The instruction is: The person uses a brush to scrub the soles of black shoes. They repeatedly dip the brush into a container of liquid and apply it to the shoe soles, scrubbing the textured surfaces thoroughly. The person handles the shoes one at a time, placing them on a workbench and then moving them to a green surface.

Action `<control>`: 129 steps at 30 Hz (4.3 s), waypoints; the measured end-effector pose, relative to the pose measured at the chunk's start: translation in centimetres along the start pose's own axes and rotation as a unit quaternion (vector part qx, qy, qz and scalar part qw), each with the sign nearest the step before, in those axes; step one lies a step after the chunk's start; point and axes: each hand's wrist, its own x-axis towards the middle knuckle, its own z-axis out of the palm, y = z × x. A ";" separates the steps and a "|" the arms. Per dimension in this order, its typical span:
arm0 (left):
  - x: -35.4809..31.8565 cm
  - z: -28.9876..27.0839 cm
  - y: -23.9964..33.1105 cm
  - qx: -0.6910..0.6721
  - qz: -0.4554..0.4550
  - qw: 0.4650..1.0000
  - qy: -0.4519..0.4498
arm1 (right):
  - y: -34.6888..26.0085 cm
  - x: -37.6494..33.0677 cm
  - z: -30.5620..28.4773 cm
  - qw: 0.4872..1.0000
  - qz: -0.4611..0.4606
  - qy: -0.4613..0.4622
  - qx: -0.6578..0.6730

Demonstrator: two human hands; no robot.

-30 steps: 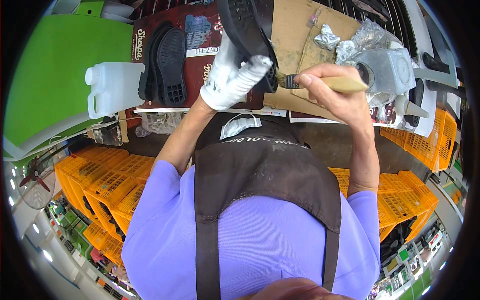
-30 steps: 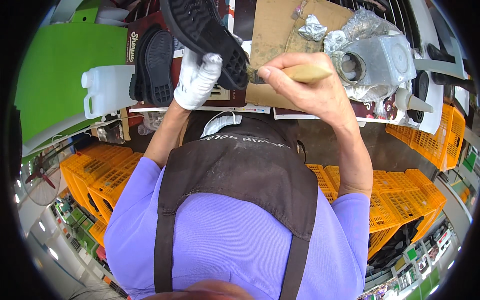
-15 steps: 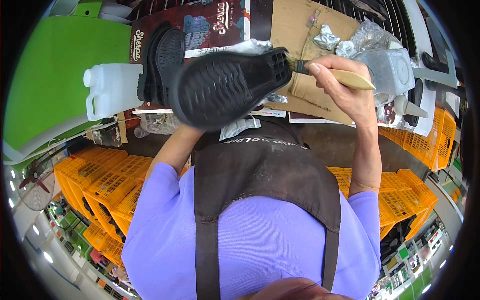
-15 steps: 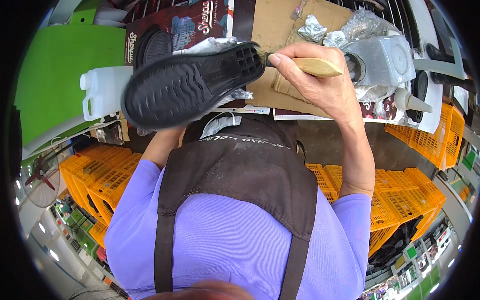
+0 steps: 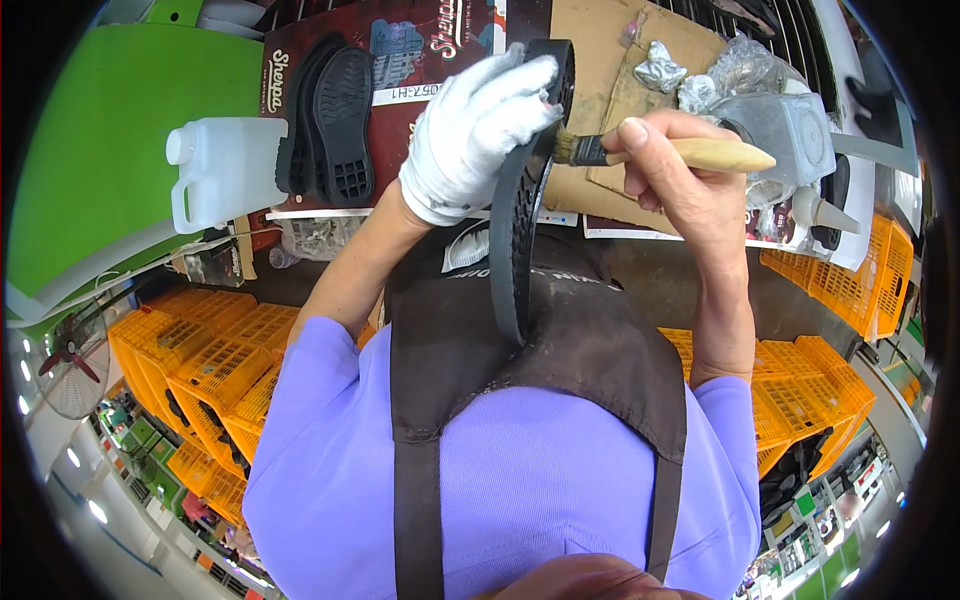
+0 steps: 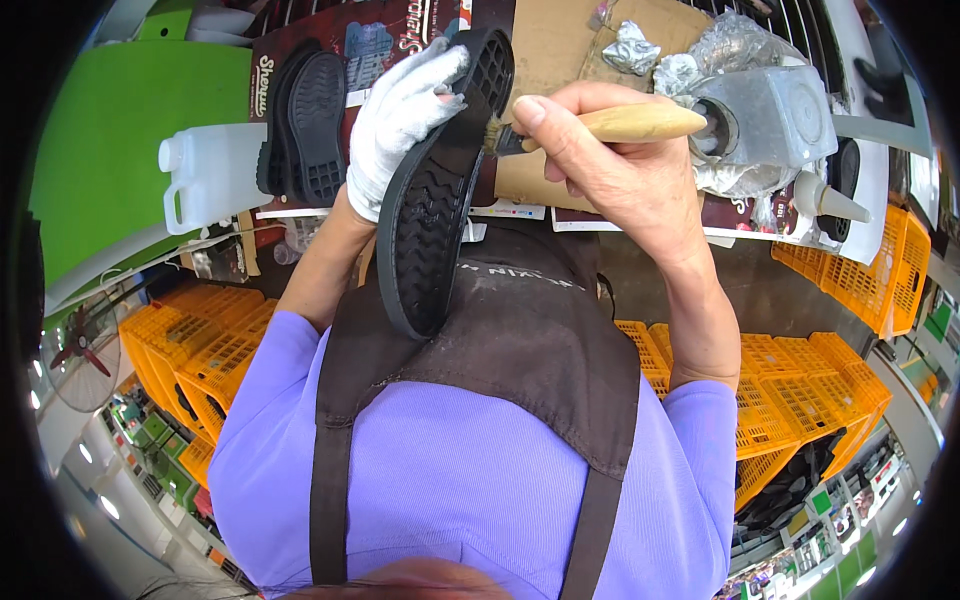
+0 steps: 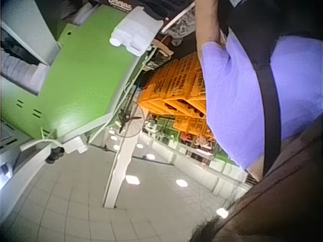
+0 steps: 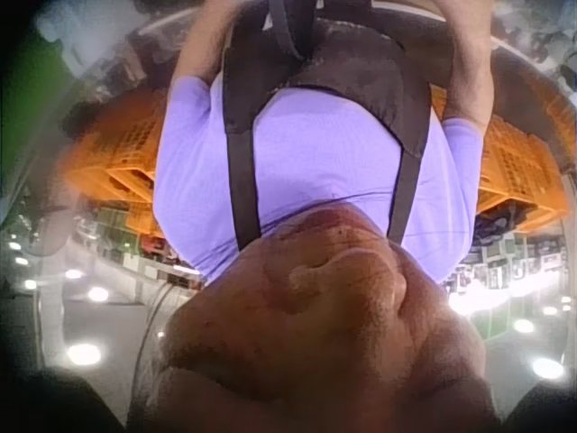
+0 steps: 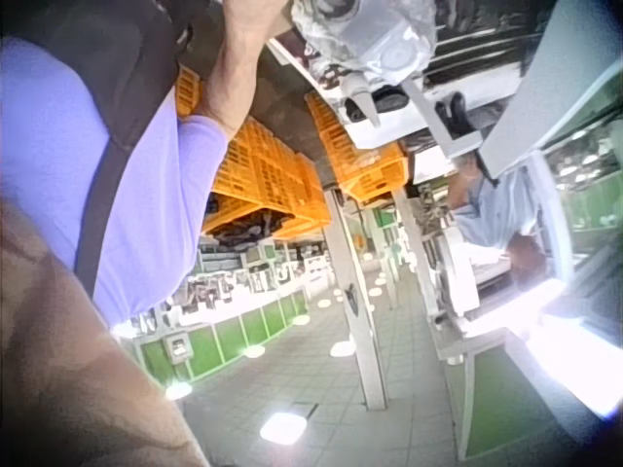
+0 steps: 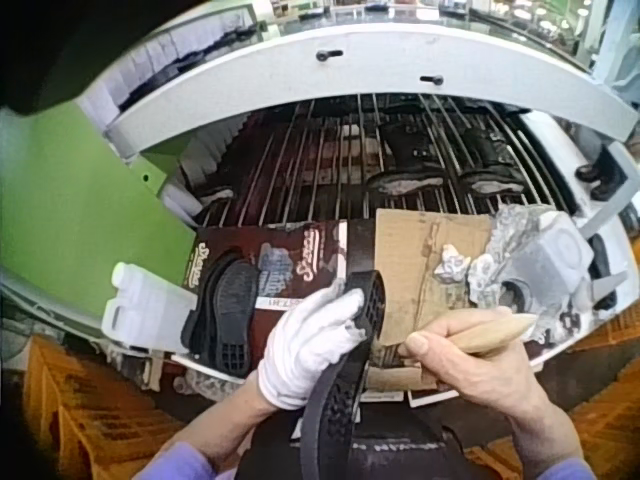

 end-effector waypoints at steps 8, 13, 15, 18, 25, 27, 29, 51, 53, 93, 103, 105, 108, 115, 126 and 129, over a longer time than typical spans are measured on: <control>0.5 -0.4 0.0 0.044 0.003 0.999 -0.027 | -0.7 -1.4 0.3 0.997 0.024 -0.066 0.011; 0.2 0.0 -0.7 0.067 0.016 0.998 0.002 | 0.3 -1.2 -0.2 0.979 0.047 -0.106 0.166; -0.1 0.1 -1.2 0.076 0.017 0.997 0.016 | 2.1 -0.3 -1.4 0.934 -0.005 -0.149 0.325; -0.3 0.0 -1.7 0.082 0.013 0.996 0.027 | 2.2 -0.1 -2.4 0.927 -0.032 -0.091 0.362; 0.3 0.1 -1.8 0.080 0.034 0.996 0.029 | 1.3 -1.5 0.2 0.990 -0.133 0.028 0.044; 0.6 0.0 -1.8 0.079 0.042 0.996 0.025 | 1.9 -1.0 0.7 0.961 -0.267 0.050 -0.049; -0.6 -0.6 -3.2 0.143 0.092 0.985 -0.043 | 1.4 -0.9 1.0 0.951 -0.299 0.014 -0.076; -1.8 0.0 0.2 -0.786 -0.422 0.451 -0.005 | 3.8 -0.2 -2.2 0.968 -0.142 -0.047 0.204; -1.2 -0.3 1.0 -0.753 -0.478 0.452 -0.004 | 2.9 0.2 -1.4 0.966 -0.134 -0.088 0.201; -0.8 -0.3 2.9 -0.763 -0.483 0.430 -0.003 | 5.3 0.9 -5.6 0.894 -0.127 0.115 0.414; 32.7 -5.5 -7.4 -0.685 -0.291 0.651 0.146 | 5.5 -0.9 -5.6 0.912 -0.110 0.162 0.361; 34.2 -5.3 -12.1 -0.579 -0.300 0.733 0.192 | 5.0 -0.9 -5.1 0.916 -0.111 0.160 0.351; 32.8 -3.9 -17.5 -0.389 -0.318 0.828 0.249 | 5.3 -1.1 -4.4 0.927 -0.107 0.148 0.326; 13.0 -0.5 -3.5 -0.208 -0.105 0.957 0.171 | 7.8 -1.8 -4.2 0.941 -0.081 0.144 0.294; -5.9 -6.0 0.3 0.315 -0.277 0.907 0.021 | 9.2 -0.9 -4.0 0.955 -0.058 0.115 0.267; -8.4 -7.9 0.1 0.443 -0.390 0.807 -0.032 | 9.2 -0.5 -3.7 0.955 -0.060 0.115 0.266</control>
